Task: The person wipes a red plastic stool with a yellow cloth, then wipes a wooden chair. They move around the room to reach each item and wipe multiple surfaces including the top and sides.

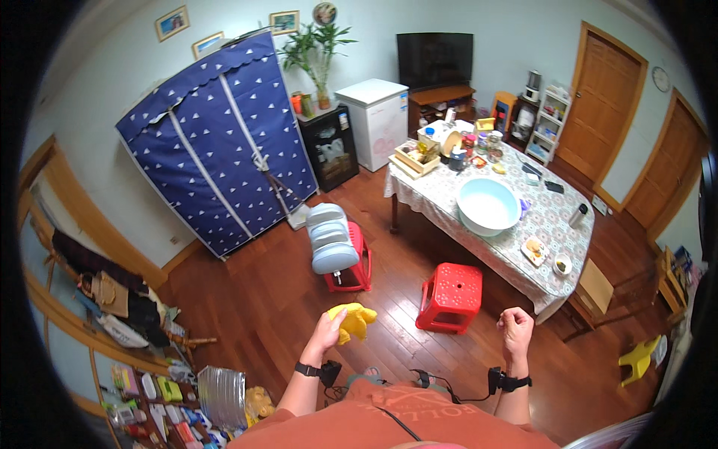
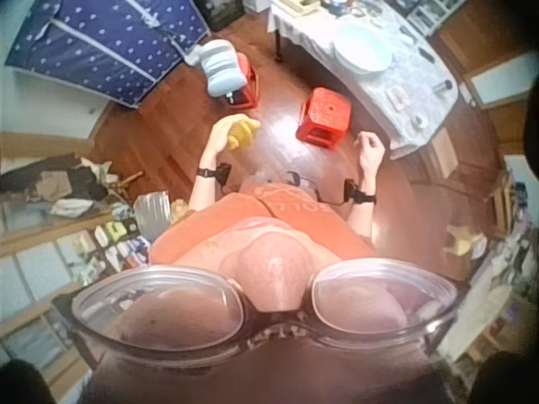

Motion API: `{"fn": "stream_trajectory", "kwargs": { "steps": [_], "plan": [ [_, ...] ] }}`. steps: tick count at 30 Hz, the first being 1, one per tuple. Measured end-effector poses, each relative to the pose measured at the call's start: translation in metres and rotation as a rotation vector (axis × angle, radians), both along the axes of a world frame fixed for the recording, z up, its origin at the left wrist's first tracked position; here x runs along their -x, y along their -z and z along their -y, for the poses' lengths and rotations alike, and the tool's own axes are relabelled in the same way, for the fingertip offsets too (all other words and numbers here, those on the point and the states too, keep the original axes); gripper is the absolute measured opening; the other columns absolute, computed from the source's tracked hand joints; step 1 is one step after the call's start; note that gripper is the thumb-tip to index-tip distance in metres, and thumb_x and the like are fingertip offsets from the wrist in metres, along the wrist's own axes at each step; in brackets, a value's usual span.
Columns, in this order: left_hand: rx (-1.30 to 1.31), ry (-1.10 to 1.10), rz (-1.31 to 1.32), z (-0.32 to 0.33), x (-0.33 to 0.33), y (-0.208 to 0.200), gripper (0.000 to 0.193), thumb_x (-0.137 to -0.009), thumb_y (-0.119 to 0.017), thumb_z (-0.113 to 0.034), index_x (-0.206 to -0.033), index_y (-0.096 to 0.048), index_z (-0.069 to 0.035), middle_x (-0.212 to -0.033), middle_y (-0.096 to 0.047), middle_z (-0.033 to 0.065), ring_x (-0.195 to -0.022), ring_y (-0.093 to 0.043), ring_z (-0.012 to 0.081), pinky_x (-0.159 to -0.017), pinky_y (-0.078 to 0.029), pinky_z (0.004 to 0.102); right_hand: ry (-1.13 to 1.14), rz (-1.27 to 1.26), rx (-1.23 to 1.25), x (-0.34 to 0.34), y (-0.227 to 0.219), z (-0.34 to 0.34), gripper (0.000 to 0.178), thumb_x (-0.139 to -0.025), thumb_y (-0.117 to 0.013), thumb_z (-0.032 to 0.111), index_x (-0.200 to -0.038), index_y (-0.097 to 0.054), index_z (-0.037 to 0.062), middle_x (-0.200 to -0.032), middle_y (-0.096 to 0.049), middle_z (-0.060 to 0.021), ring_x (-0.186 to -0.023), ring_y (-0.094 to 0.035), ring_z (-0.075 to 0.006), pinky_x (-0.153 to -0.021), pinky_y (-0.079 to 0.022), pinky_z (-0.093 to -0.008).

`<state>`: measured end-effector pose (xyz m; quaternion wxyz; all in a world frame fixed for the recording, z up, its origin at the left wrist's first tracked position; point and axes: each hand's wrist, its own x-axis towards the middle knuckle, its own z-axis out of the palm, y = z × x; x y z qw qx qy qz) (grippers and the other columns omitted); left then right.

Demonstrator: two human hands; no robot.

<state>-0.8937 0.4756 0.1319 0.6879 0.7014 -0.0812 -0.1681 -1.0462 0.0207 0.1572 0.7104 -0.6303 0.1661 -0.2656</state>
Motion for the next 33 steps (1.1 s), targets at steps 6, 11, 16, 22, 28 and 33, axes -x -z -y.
{"fn": "stream_trajectory", "kwargs": {
  "steps": [6, 11, 16, 22, 28, 33],
  "plan": [
    [0.040, 0.224, -0.071, 0.011, -0.057, 0.031, 0.041, -0.115, -0.055, -0.029, -0.135, -0.070, 0.003, -0.123, -0.076, 0.0063, -0.107, -0.070, 0.0151, -0.094, -0.055, 0.0329, 0.056, 0.019, -0.090, 0.039, 0.012, -0.035, 0.026, -0.106, -0.074, 0.021, -0.088, -0.067, 0.0040, -0.077, -0.066, -0.0031, -0.063, -0.058, -0.0097, -0.059, -0.048, -0.0262],
    [0.012, 0.345, -0.049, 0.025, -0.077, 0.050, 0.043, -0.114, -0.056, -0.032, -0.133, -0.070, 0.004, -0.117, -0.076, 0.0066, -0.101, -0.070, 0.0155, -0.088, -0.056, 0.0332, 0.147, -0.085, -0.077, 0.058, 0.010, -0.069, 0.021, -0.106, -0.073, 0.017, -0.090, -0.066, 0.0038, -0.076, -0.065, -0.0037, -0.064, -0.060, -0.0107, -0.060, -0.052, -0.0272],
    [-0.019, 0.397, -0.042, 0.038, -0.067, 0.038, 0.041, -0.113, -0.057, -0.032, -0.135, -0.071, 0.000, -0.119, -0.076, 0.0047, -0.105, -0.069, 0.0139, -0.087, -0.055, 0.0331, 0.244, -0.033, -0.084, 0.066, 0.004, -0.082, 0.015, -0.103, -0.074, 0.008, -0.091, -0.070, 0.0004, -0.081, -0.070, -0.0044, -0.069, -0.066, -0.0121, -0.065, -0.056, -0.0279],
    [0.006, 0.550, -0.055, 0.097, -0.031, 0.021, 0.041, -0.113, -0.057, -0.035, -0.133, -0.072, -0.003, -0.115, -0.077, 0.0027, -0.101, -0.070, 0.0142, -0.085, -0.056, 0.0329, 0.323, 0.046, -0.139, 0.122, -0.002, -0.066, 0.007, -0.100, -0.075, 0.003, -0.096, -0.073, -0.0018, -0.087, -0.075, -0.0091, -0.077, -0.073, -0.0159, -0.075, -0.064, -0.0325],
    [-0.097, 0.624, -0.100, 0.207, 0.027, 0.013, 0.040, -0.113, -0.056, -0.034, -0.132, -0.072, -0.002, -0.115, -0.078, 0.0062, -0.100, -0.074, 0.0180, -0.085, -0.059, 0.0345, 0.522, 0.047, -0.220, 0.261, 0.006, -0.018, 0.006, -0.100, -0.072, -0.003, -0.104, -0.074, -0.0050, -0.092, -0.078, -0.0135, -0.083, -0.077, -0.0202, -0.083, -0.067, -0.0355],
    [-0.012, 0.631, 0.010, 0.326, 0.099, -0.012, 0.038, -0.114, -0.054, -0.026, -0.133, -0.071, 0.003, -0.121, -0.077, 0.0092, -0.110, -0.073, 0.0189, -0.097, -0.057, 0.0347, 0.695, 0.068, -0.329, 0.416, 0.021, 0.032, 0.009, -0.101, -0.068, -0.002, -0.108, -0.072, -0.0044, -0.094, -0.078, -0.0147, -0.084, -0.076, -0.0210, -0.082, -0.065, -0.0348]
  ]
}}
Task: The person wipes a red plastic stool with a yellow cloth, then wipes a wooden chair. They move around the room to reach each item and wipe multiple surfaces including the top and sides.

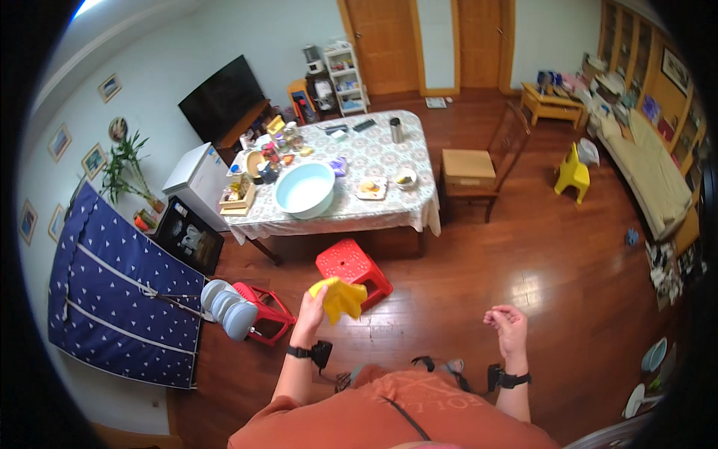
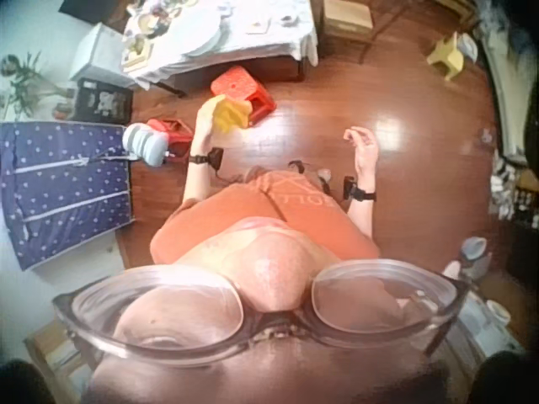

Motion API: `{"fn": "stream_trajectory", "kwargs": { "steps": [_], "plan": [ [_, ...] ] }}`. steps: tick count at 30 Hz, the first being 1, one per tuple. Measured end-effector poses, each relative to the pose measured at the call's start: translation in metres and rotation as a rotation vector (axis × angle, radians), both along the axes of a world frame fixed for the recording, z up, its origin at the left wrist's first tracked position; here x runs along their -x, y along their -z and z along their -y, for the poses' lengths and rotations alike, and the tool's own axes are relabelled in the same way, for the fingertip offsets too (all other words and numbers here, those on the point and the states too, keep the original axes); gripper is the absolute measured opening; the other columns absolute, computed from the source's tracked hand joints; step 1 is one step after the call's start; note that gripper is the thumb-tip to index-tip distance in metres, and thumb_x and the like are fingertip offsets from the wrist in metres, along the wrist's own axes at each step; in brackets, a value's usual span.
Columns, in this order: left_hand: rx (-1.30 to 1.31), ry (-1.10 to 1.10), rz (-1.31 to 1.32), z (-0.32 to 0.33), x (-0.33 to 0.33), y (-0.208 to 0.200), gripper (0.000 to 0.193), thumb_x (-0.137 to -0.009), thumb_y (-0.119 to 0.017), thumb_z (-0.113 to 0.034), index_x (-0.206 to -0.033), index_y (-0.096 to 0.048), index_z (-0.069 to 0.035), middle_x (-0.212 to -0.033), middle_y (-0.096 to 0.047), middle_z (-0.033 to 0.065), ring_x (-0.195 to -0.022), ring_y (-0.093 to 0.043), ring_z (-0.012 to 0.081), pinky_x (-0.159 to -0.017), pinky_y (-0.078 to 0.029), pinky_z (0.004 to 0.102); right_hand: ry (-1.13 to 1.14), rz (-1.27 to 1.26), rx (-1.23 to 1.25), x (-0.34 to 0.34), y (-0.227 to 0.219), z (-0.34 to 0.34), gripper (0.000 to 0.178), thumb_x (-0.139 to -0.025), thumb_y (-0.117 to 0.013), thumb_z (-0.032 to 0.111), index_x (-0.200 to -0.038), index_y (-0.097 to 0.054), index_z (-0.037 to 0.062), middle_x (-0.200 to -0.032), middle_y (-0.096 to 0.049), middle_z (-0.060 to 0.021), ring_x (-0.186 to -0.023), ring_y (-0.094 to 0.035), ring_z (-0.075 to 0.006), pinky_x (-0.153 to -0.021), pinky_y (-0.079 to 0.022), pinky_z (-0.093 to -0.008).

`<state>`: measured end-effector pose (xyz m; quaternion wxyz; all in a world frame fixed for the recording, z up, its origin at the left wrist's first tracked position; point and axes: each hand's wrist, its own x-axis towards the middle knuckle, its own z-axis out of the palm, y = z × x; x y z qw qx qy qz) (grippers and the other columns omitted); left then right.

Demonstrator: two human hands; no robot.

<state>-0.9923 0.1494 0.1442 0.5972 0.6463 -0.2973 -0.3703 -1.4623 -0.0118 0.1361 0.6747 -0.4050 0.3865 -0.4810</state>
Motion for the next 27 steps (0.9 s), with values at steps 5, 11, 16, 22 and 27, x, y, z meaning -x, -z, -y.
{"fn": "stream_trajectory", "kwargs": {
  "steps": [5, 11, 16, 22, 27],
  "plan": [
    [0.149, 0.137, -0.035, 0.120, 0.090, -0.024, 0.041, -0.114, -0.053, -0.030, -0.135, -0.069, 0.002, -0.118, -0.078, 0.0095, -0.108, -0.074, 0.0206, -0.096, -0.058, 0.0358, 0.072, -0.136, 0.093, 0.134, -0.003, 0.048, 0.013, -0.099, -0.064, 0.001, -0.109, -0.071, -0.0030, -0.090, -0.077, -0.0131, -0.082, -0.072, -0.0175, -0.073, -0.053, -0.0279],
    [0.079, 0.295, 0.025, 0.248, 0.195, -0.045, 0.039, -0.114, -0.056, -0.029, -0.137, -0.068, 0.000, -0.119, -0.077, 0.0072, -0.103, -0.073, 0.0162, -0.091, -0.057, 0.0323, 0.228, -0.067, 0.075, 0.224, -0.009, 0.082, 0.019, -0.104, -0.065, 0.001, -0.120, -0.072, -0.0063, -0.099, -0.078, -0.0162, -0.090, -0.076, -0.0203, -0.087, -0.063, -0.0360],
    [0.048, 0.500, -0.107, 0.352, 0.267, -0.039, 0.039, -0.114, -0.058, -0.030, -0.135, -0.069, 0.001, -0.118, -0.076, 0.0054, -0.105, -0.071, 0.0151, -0.094, -0.056, 0.0321, 0.329, -0.127, 0.010, 0.260, 0.005, 0.110, 0.017, -0.103, -0.068, -0.001, -0.118, -0.073, -0.0067, -0.104, -0.079, -0.0178, -0.092, -0.078, -0.0221, -0.089, -0.066, -0.0375],
    [-0.014, 0.793, -0.268, 0.489, 0.342, -0.022, 0.040, -0.113, -0.060, -0.036, -0.128, -0.072, -0.001, -0.113, -0.077, 0.0032, -0.100, -0.071, 0.0132, -0.088, -0.058, 0.0315, 0.520, -0.193, 0.001, 0.314, 0.010, 0.169, 0.012, -0.105, -0.067, 0.002, -0.113, -0.073, -0.0046, -0.098, -0.079, -0.0151, -0.086, -0.077, -0.0202, -0.083, -0.066, -0.0356],
    [-0.055, 0.990, -0.148, 0.619, 0.409, -0.027, 0.045, -0.112, -0.059, -0.042, -0.125, -0.074, -0.002, -0.110, -0.076, 0.0008, -0.096, -0.067, 0.0093, -0.083, -0.053, 0.0269, 0.768, -0.188, 0.029, 0.344, -0.006, 0.235, 0.010, -0.110, -0.062, 0.008, -0.110, -0.066, -0.0012, -0.090, -0.071, -0.0090, -0.082, -0.070, -0.0177, -0.079, -0.061, -0.0343]
  ]
}}
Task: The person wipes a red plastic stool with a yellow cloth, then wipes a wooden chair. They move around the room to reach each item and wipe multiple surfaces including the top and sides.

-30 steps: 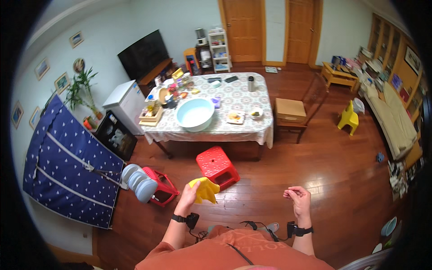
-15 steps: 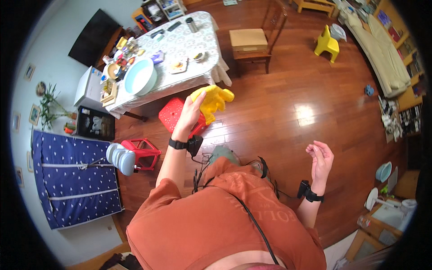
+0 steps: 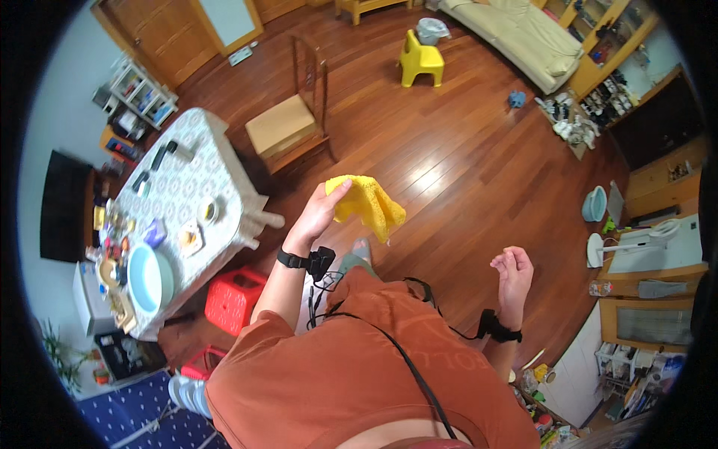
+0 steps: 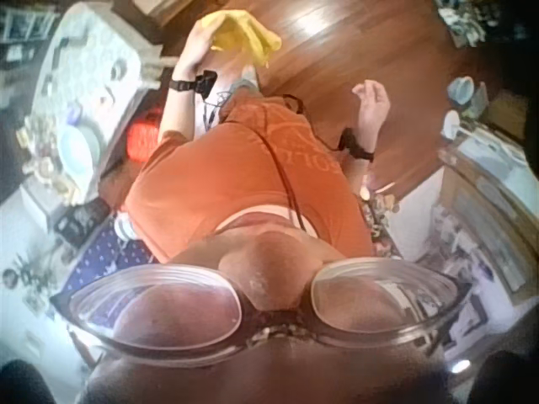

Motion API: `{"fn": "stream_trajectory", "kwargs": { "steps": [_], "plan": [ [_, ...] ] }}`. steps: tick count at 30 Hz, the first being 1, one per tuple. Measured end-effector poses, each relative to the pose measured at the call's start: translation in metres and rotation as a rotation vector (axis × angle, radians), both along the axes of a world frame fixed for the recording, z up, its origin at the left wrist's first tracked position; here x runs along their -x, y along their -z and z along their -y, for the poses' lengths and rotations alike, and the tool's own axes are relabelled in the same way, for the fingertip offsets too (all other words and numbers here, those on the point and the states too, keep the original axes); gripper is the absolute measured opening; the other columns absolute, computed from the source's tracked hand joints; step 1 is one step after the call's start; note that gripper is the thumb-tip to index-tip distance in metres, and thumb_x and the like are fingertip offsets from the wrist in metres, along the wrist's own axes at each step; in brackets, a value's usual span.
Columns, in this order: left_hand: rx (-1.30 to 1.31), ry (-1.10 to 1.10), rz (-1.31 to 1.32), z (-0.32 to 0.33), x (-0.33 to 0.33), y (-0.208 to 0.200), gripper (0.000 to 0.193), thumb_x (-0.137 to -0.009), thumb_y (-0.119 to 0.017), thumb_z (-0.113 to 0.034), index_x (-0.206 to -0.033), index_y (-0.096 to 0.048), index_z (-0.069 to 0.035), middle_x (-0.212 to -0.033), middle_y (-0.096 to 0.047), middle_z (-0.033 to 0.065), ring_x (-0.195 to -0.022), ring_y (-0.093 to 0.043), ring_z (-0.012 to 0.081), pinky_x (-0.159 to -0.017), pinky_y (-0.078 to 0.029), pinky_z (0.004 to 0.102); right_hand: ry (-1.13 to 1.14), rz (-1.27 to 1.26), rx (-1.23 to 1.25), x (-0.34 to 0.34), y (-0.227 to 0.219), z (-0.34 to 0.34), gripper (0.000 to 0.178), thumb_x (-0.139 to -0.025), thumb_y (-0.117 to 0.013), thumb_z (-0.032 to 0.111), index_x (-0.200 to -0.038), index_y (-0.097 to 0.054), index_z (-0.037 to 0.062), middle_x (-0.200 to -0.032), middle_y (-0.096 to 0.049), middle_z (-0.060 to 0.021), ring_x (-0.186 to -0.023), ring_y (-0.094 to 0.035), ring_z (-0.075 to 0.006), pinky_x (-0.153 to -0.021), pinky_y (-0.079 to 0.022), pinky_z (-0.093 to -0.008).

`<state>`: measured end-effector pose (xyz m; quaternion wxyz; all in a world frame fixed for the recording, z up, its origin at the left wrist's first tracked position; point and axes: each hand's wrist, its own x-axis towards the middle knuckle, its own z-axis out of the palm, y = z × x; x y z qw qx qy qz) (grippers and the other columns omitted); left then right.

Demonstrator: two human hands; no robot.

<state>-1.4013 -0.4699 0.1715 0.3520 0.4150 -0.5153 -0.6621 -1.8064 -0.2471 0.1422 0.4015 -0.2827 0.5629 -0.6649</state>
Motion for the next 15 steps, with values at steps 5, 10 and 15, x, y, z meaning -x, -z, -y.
{"fn": "stream_trajectory", "kwargs": {
  "steps": [5, 10, 15],
  "plan": [
    [0.105, 0.205, 0.039, 0.118, 0.052, -0.028, 0.048, -0.114, -0.055, -0.042, -0.122, -0.074, 0.001, -0.112, -0.076, 0.0030, -0.105, -0.065, 0.0138, -0.099, -0.049, 0.0319, 0.127, 0.078, 0.172, 0.027, -0.014, 0.078, 0.011, -0.113, -0.058, 0.012, -0.109, -0.061, 0.0016, -0.085, -0.060, -0.0047, -0.079, -0.062, -0.0156, -0.076, -0.054, -0.0324],
    [0.106, 0.249, 0.019, 0.207, 0.107, -0.036, 0.047, -0.115, -0.054, -0.041, -0.122, -0.074, 0.002, -0.107, -0.077, 0.0023, -0.101, -0.066, 0.0123, -0.094, -0.050, 0.0305, 0.279, -0.134, -0.013, 0.071, -0.006, 0.123, 0.014, -0.107, -0.069, 0.015, -0.099, -0.070, 0.0028, -0.085, -0.065, -0.0003, -0.079, -0.061, -0.0104, -0.075, -0.050, -0.0263],
    [0.030, 0.221, 0.094, 0.281, 0.181, -0.020, 0.048, -0.114, -0.055, -0.042, -0.125, -0.073, 0.001, -0.107, -0.076, 0.0033, -0.098, -0.067, 0.0133, -0.089, -0.053, 0.0307, 0.401, -0.076, -0.113, 0.159, 0.030, 0.167, 0.010, -0.103, -0.074, 0.012, -0.103, -0.074, 0.0019, -0.089, -0.070, 0.0002, -0.080, -0.063, -0.0087, -0.072, -0.050, -0.0234]
  ]
}}
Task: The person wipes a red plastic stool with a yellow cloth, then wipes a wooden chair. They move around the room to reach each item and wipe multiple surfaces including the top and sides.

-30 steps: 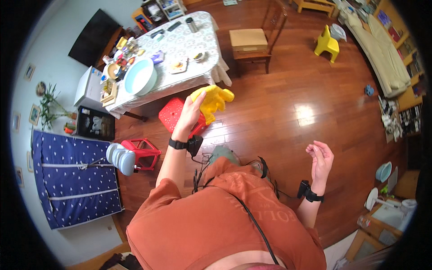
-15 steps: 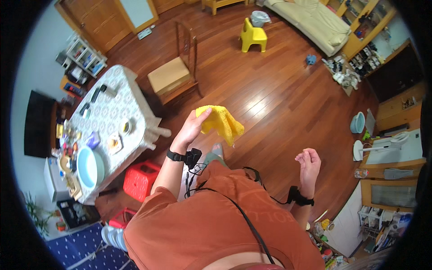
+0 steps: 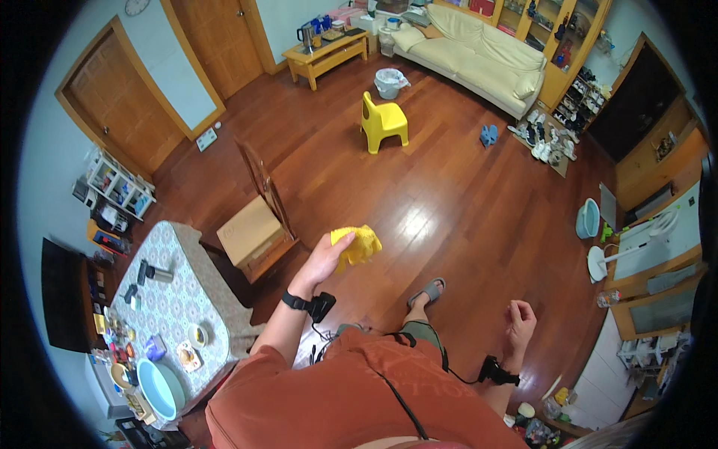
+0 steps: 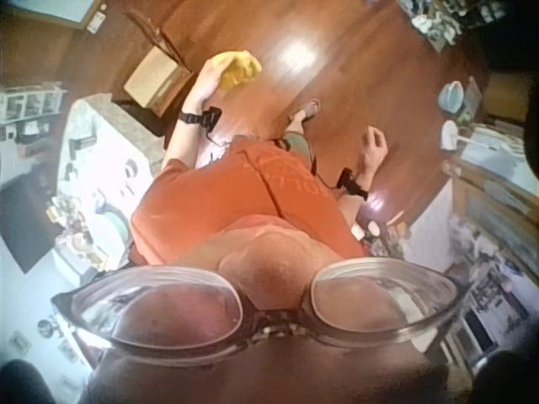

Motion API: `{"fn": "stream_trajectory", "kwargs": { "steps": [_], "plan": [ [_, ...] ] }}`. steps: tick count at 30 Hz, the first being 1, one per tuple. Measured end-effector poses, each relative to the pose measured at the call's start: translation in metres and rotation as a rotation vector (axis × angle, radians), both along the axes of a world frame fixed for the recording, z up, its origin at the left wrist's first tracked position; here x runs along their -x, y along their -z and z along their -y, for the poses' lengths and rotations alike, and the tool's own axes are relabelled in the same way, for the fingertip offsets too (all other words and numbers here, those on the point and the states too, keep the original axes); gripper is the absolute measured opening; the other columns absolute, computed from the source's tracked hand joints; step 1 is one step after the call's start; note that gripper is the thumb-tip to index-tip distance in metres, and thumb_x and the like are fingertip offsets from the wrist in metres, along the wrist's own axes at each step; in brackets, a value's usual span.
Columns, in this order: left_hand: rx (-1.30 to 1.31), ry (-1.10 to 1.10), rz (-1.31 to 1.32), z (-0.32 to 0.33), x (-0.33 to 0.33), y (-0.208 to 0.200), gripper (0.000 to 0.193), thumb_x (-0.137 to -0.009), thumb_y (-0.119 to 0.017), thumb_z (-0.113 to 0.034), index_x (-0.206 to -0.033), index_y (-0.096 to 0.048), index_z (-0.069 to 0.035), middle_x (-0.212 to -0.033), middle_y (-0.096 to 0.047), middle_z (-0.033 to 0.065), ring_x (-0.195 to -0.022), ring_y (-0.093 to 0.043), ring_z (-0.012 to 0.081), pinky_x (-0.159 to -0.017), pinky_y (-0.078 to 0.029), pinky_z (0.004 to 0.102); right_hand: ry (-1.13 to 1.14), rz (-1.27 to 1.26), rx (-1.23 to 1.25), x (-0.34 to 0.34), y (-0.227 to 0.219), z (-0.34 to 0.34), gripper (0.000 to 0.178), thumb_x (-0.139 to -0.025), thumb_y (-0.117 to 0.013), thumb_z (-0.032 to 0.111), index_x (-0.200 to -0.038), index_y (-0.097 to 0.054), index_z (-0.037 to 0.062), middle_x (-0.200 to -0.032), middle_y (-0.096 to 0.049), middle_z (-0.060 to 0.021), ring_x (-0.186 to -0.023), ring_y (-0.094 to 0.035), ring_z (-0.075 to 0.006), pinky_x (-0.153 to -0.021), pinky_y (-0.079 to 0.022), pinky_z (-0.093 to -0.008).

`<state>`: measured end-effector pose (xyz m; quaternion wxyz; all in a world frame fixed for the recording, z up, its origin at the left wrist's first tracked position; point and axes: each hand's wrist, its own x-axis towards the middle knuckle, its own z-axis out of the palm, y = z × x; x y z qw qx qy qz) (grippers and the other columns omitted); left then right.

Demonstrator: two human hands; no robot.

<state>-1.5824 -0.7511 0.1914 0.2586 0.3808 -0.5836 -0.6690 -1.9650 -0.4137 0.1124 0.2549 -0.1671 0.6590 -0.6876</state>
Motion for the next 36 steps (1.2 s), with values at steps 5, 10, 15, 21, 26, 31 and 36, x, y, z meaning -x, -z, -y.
{"fn": "stream_trajectory", "kwargs": {
  "steps": [5, 10, 15, 21, 26, 31, 36],
  "plan": [
    [0.028, -0.032, -0.002, 0.083, 0.082, 0.013, 0.045, -0.114, -0.057, -0.041, -0.127, -0.072, -0.001, -0.106, -0.076, 0.0032, -0.094, -0.069, 0.0135, -0.082, -0.056, 0.0299, 0.011, 0.039, -0.004, 0.124, 0.047, 0.083, 0.006, -0.102, -0.074, 0.008, -0.103, -0.075, 0.0028, -0.090, -0.071, -0.0017, -0.082, -0.066, -0.0114, -0.074, -0.054, -0.0270],
    [-0.133, -0.221, -0.023, 0.162, 0.170, -0.009, 0.039, -0.112, -0.060, -0.036, -0.124, -0.072, 0.000, -0.110, -0.077, 0.0039, -0.098, -0.071, 0.0152, -0.084, -0.057, 0.0315, -0.085, -0.043, -0.060, 0.242, 0.030, 0.211, 0.007, -0.101, -0.074, 0.007, -0.102, -0.075, 0.0004, -0.088, -0.070, -0.0013, -0.081, -0.065, -0.0109, -0.075, -0.054, -0.0276],
    [-0.003, -0.237, -0.005, 0.256, 0.265, -0.025, 0.037, -0.112, -0.060, -0.032, -0.129, -0.070, 0.000, -0.116, -0.076, 0.0069, -0.102, -0.072, 0.0174, -0.089, -0.057, 0.0340, -0.219, -0.093, 0.013, 0.334, -0.007, 0.346, 0.006, -0.100, -0.076, 0.006, -0.100, -0.076, 0.0004, -0.087, -0.071, -0.0005, -0.081, -0.066, -0.0099, -0.075, -0.055, -0.0268],
    [0.161, -0.192, 0.029, 0.390, 0.348, 0.007, 0.043, -0.113, -0.057, -0.036, -0.127, -0.072, 0.001, -0.110, -0.076, 0.0044, -0.096, -0.070, 0.0143, -0.083, -0.057, 0.0322, -0.332, -0.048, -0.007, 0.397, 0.008, 0.508, 0.007, -0.098, -0.078, 0.006, -0.101, -0.077, 0.0000, -0.087, -0.073, -0.0018, -0.079, -0.067, -0.0103, -0.075, -0.055, -0.0269],
    [-0.055, -0.148, -0.076, 0.512, 0.419, 0.037, 0.043, -0.113, -0.056, -0.036, -0.127, -0.072, 0.002, -0.109, -0.077, 0.0044, -0.097, -0.068, 0.0145, -0.088, -0.054, 0.0327, -0.305, 0.006, -0.049, 0.434, 0.003, 0.631, 0.008, -0.097, -0.078, 0.004, -0.102, -0.077, -0.0022, -0.087, -0.074, -0.0040, -0.082, -0.069, -0.0124, -0.077, -0.055, -0.0275],
    [0.040, 0.003, 0.001, 0.647, 0.509, 0.040, 0.039, -0.113, -0.056, -0.033, -0.125, -0.074, 0.000, -0.114, -0.078, 0.0051, -0.103, -0.068, 0.0136, -0.089, -0.053, 0.0306, -0.284, -0.111, -0.104, 0.508, -0.020, 0.741, 0.009, -0.097, -0.078, 0.004, -0.103, -0.078, -0.0026, -0.088, -0.076, -0.0060, -0.081, -0.070, -0.0129, -0.078, -0.056, -0.0277],
    [0.092, 0.025, 0.030, 0.766, 0.597, 0.040, 0.043, -0.113, -0.055, -0.035, -0.130, -0.073, 0.001, -0.119, -0.078, 0.0077, -0.107, -0.068, 0.0158, -0.092, -0.053, 0.0320, -0.278, -0.103, -0.124, 0.599, 0.004, 0.843, 0.009, -0.097, -0.078, 0.005, -0.103, -0.078, -0.0025, -0.088, -0.077, -0.0059, -0.082, -0.071, -0.0133, -0.079, -0.057, -0.0281]
  ]
}}
